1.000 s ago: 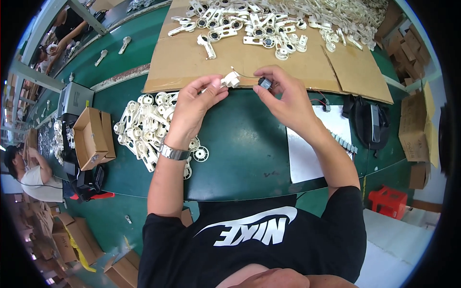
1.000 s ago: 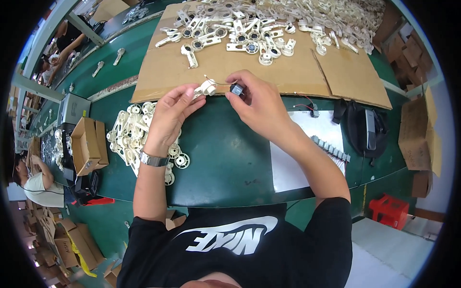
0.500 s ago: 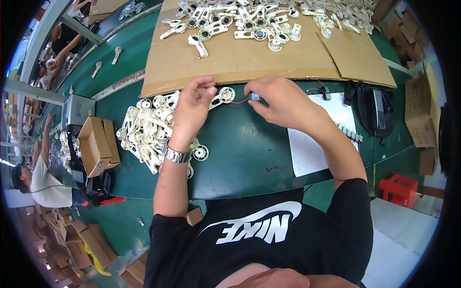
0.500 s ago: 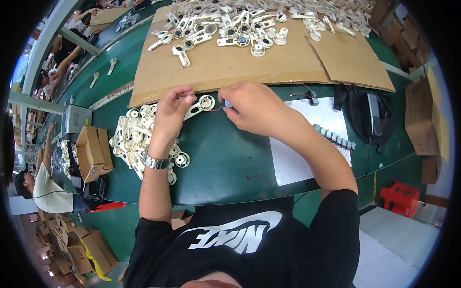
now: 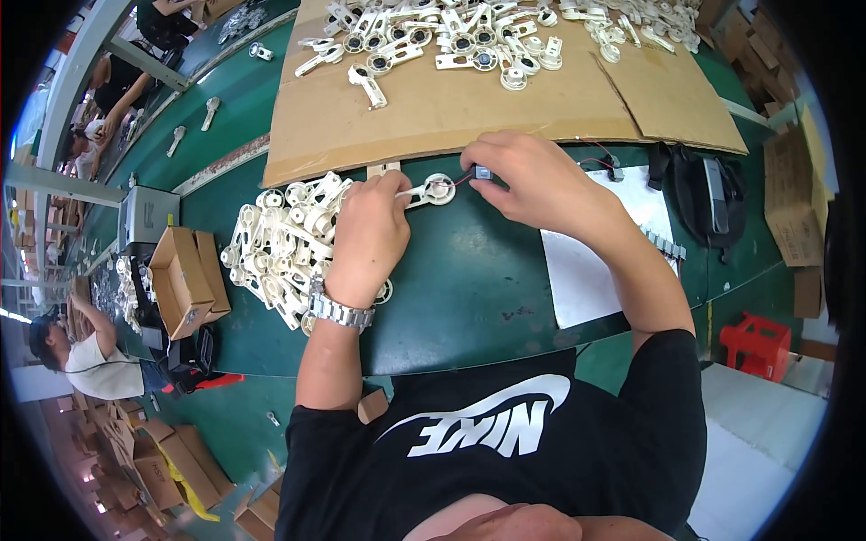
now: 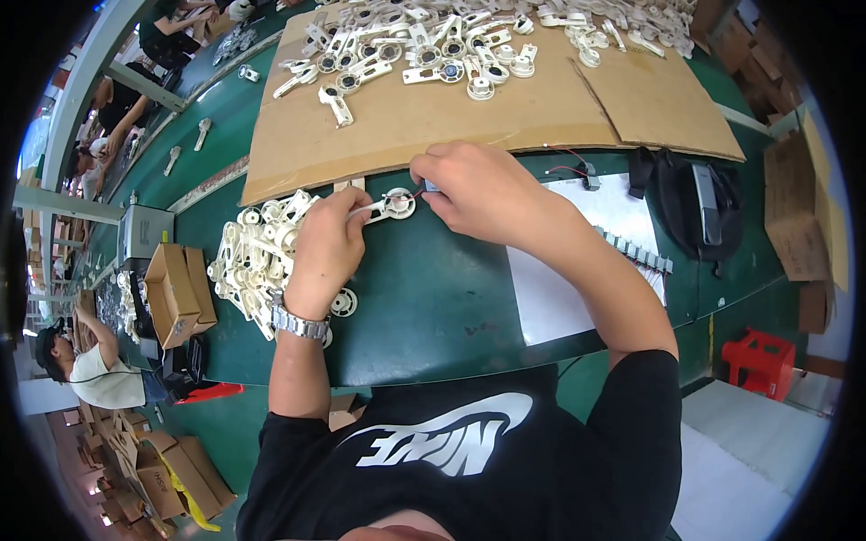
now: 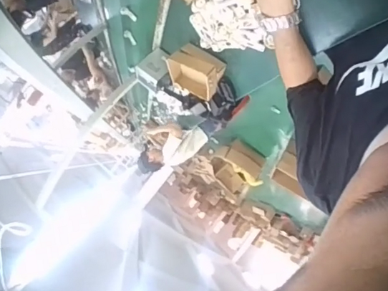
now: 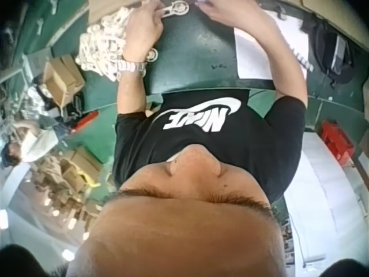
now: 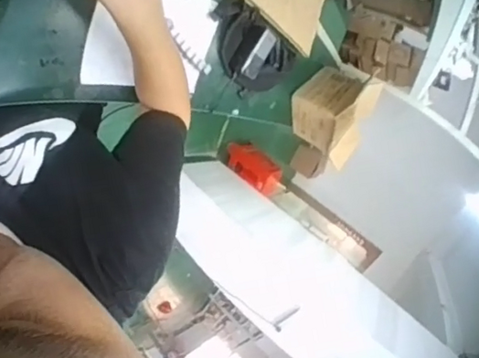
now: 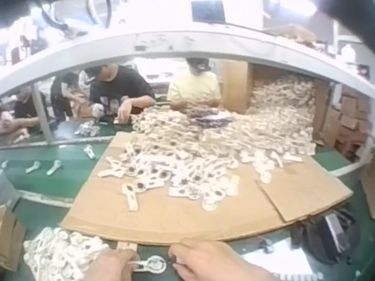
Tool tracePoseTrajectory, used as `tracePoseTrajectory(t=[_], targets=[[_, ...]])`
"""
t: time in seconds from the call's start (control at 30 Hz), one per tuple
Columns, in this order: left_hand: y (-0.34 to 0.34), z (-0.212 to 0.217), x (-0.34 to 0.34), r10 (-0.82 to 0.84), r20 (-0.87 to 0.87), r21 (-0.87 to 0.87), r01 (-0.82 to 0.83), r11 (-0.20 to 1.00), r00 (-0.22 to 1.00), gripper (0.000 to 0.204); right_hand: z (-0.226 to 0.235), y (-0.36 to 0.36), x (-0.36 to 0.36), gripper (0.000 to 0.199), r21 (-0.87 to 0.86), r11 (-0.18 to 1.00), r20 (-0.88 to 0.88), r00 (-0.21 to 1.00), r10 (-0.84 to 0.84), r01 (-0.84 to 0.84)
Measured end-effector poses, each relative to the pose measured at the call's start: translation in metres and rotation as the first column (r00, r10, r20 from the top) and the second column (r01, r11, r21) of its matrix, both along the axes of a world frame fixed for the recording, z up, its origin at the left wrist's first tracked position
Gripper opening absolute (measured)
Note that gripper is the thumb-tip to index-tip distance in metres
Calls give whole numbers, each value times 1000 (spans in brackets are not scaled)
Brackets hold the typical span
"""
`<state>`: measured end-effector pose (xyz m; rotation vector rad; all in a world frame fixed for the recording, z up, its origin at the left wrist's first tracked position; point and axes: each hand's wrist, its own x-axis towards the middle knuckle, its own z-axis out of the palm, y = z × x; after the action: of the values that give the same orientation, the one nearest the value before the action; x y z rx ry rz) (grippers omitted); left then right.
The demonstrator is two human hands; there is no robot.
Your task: The person assembles electronic components by hand, inserting small motors into plastic housings at a workbench.
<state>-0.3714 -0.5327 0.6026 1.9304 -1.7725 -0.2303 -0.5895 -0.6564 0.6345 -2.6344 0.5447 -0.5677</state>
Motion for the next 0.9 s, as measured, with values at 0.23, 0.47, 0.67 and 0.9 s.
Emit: tracePoseTrajectory(t=[0.23,0.47,0.67,0.9], targets=[[-11,-5,5,25,-378,-57,-50,997,926,17,4,8,-1,14,-28,1000,-1,1000,-4,4],[-9,3,-3,62,-536,61,-34,998,842,18,1,10,3,15,-6,1000,-31,1000,3,-3],[-11,0,-1,84,-580,78,-48,996,810,19,2,11,5,20,24,999,100,995,22,-25],[-13,0,-1,113,-651,94,-67,993,750,24,1,9,6,29,50,999,198,980,6,-17]])
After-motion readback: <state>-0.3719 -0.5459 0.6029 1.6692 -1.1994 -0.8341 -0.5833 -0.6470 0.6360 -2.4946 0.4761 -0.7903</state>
